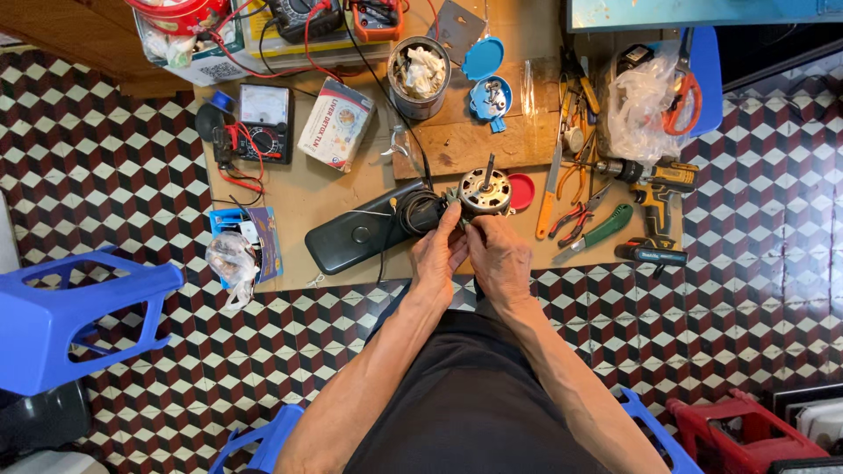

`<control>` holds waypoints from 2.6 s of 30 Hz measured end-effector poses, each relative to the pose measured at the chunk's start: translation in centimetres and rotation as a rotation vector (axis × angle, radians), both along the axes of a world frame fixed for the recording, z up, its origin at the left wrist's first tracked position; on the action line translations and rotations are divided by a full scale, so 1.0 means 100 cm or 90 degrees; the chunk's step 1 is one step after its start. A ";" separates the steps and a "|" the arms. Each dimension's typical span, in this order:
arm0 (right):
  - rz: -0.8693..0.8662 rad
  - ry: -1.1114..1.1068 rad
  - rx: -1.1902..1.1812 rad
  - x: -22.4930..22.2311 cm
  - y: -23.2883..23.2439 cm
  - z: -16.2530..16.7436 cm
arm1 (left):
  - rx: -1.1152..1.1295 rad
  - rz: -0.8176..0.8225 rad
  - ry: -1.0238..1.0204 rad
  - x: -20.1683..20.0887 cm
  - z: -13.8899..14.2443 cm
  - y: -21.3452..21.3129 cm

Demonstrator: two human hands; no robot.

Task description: The person uses a cordless drill to remove screws from a motor housing, then disassembles the motor components. They retrieve small parts from a blue container and reassemble the motor, securing the housing with screws.

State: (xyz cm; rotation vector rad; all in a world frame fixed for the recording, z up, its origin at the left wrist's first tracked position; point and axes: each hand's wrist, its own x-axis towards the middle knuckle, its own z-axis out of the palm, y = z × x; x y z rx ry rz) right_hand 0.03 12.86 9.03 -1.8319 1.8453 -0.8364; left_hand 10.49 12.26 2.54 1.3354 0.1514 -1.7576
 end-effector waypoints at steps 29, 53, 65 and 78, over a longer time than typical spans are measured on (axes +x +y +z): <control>-0.014 -0.013 -0.035 0.005 0.012 -0.011 | -0.016 -0.015 -0.027 0.002 0.000 0.008; 0.015 -0.026 -0.046 0.002 0.014 -0.017 | -0.017 -0.035 -0.027 0.004 0.001 0.008; 0.070 0.034 -0.043 -0.005 0.010 -0.016 | -0.022 -0.033 -0.028 0.004 -0.001 0.009; 0.044 0.015 -0.001 -0.002 0.010 -0.005 | -0.009 -0.048 -0.045 0.004 0.001 0.010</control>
